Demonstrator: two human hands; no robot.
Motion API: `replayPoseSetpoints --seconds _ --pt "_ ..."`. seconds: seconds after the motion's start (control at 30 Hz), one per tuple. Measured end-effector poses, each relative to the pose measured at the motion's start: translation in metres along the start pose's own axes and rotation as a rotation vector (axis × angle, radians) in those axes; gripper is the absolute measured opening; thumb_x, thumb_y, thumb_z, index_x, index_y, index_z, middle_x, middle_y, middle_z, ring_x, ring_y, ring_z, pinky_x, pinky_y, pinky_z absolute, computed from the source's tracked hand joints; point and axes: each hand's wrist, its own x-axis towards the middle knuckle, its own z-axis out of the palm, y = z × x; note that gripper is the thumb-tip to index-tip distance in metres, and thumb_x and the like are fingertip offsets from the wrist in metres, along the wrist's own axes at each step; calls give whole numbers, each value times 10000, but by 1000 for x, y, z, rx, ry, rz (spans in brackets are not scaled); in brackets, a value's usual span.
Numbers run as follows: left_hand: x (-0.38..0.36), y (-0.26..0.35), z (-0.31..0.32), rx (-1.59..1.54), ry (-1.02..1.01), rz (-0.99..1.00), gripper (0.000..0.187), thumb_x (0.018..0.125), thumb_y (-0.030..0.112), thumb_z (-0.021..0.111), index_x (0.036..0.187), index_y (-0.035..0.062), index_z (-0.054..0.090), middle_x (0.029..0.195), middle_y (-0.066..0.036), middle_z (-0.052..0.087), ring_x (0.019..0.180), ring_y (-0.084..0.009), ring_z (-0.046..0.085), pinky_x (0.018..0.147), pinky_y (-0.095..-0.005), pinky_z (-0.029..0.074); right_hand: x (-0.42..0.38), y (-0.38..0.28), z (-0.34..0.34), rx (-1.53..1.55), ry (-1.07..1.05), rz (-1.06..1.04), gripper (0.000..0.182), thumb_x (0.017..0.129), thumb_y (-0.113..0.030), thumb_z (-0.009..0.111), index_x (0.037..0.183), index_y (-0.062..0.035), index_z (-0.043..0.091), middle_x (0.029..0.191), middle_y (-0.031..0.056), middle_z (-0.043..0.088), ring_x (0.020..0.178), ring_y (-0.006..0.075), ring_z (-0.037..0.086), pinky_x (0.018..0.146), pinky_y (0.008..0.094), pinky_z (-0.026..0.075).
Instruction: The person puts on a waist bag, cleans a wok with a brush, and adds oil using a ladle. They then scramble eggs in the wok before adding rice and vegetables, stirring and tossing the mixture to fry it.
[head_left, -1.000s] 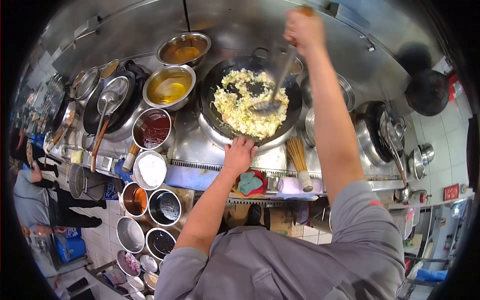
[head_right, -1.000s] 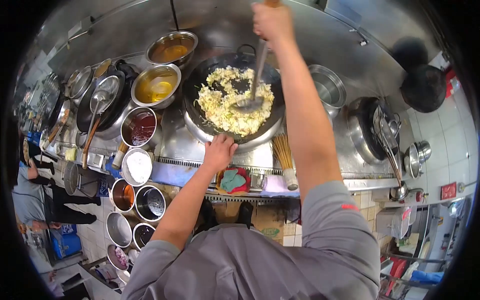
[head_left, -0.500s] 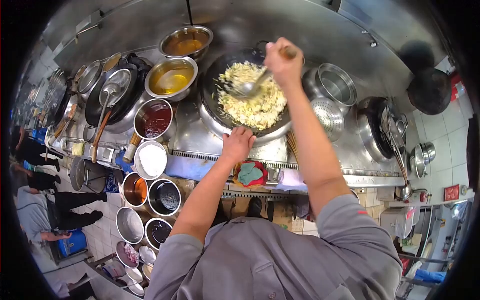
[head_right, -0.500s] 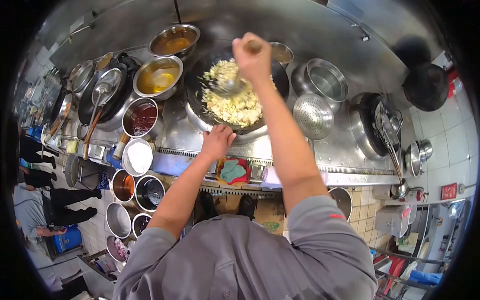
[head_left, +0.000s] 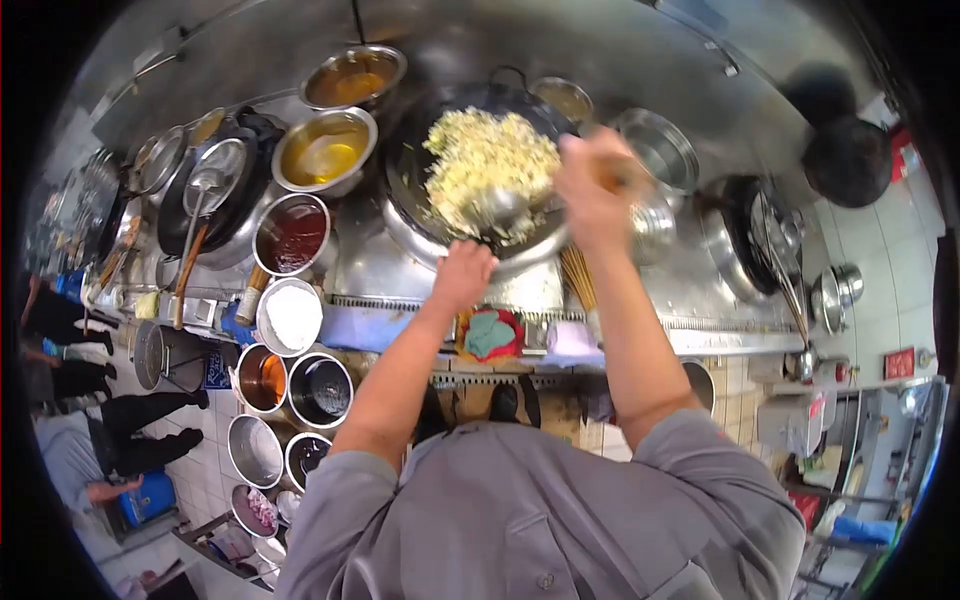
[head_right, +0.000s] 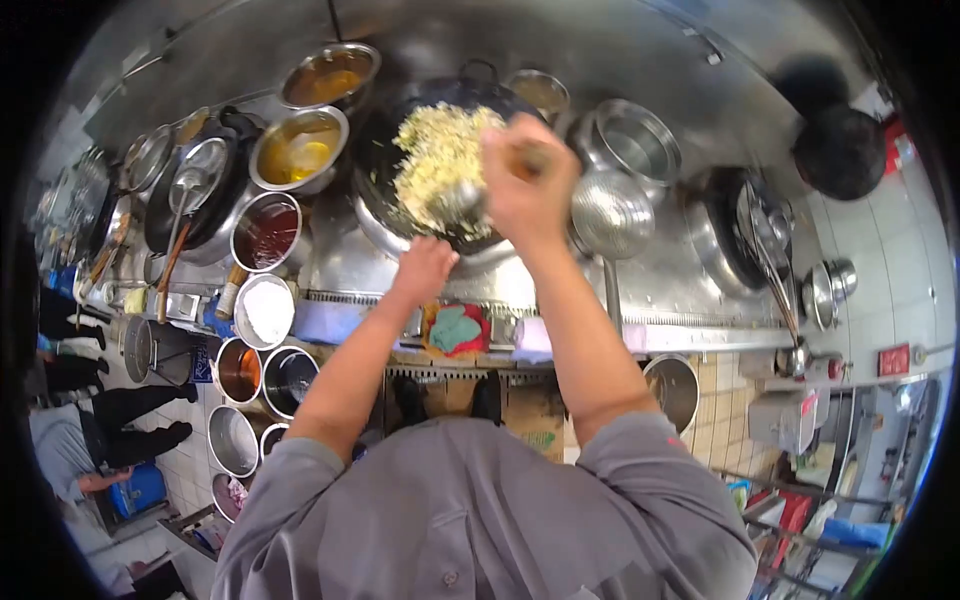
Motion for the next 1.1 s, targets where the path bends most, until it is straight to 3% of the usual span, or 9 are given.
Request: replayPoseSetpoints --seconds 0.07,0.2,0.33,0.47,0.6,0.77,0.9,1.0,1.1 --pt "3 6 -11 24 -41 -15 250 954 329 518 898 96 588 960 -101 584 1006 -332 531 749 -529 471 17 47 -1 -28 -130 -97 390 881 -33 637 647 -81 328 632 -67 289 577 42 275 502 240 249" --pt "5 7 -16 52 4 -14 243 956 333 518 922 104 593 975 -86 589 1017 -310 537 753 -539 452 26 -12 11 217 -148 -35 364 884 -46 636 613 -70 395 556 -83 353 541 19 315 489 232 250" --pt "3 8 -21 89 -91 -38 246 945 361 531 953 128 609 1037 -51 605 1062 -267 534 788 -543 428 35 65 1 1 -256 -208 311 904 -69 629 636 -72 473 528 -34 466 494 53 464 482 232 378" --pt "2 7 -11 67 -20 -65 240 947 359 526 990 144 623 1083 -60 594 1094 -270 517 826 -560 428 76 -20 -12 117 -28 48 326 921 -92 603 633 -92 450 501 -48 391 442 51 374 443 249 312" --pt "1 9 -15 47 -26 -72 266 946 392 528 1002 146 614 1080 -59 585 1090 -292 526 808 -554 442 62 49 -17 189 -120 -2 353 899 -59 630 620 -83 415 526 -36 415 453 53 402 418 233 326" --pt "-2 2 -10 83 23 -38 245 952 378 521 995 151 602 1030 -64 576 1078 -292 526 784 -549 444 44 -22 -16 221 -40 15 365 885 -71 645 623 -86 391 548 -56 413 481 48 387 437 244 301" --pt "1 9 -13 33 -49 -88 235 947 372 526 1004 160 609 1072 -47 559 1086 -256 513 831 -580 413 28 66 -16 -42 -161 -67 311 886 -60 645 642 -49 453 566 -67 402 567 25 405 501 216 301" --pt "0 4 -11 60 12 -50 229 943 362 542 982 150 619 1031 -58 569 1074 -283 522 773 -548 444 58 -4 -26 215 79 -153 302 894 -8 621 626 -70 497 562 -36 461 484 44 406 438 221 312" --pt "-1 6 -11 66 20 -71 236 943 370 540 986 153 621 1043 -60 568 1085 -285 515 771 -550 439 48 31 -39 214 56 -177 303 895 -3 614 627 -77 494 553 -31 471 463 42 401 423 220 318"
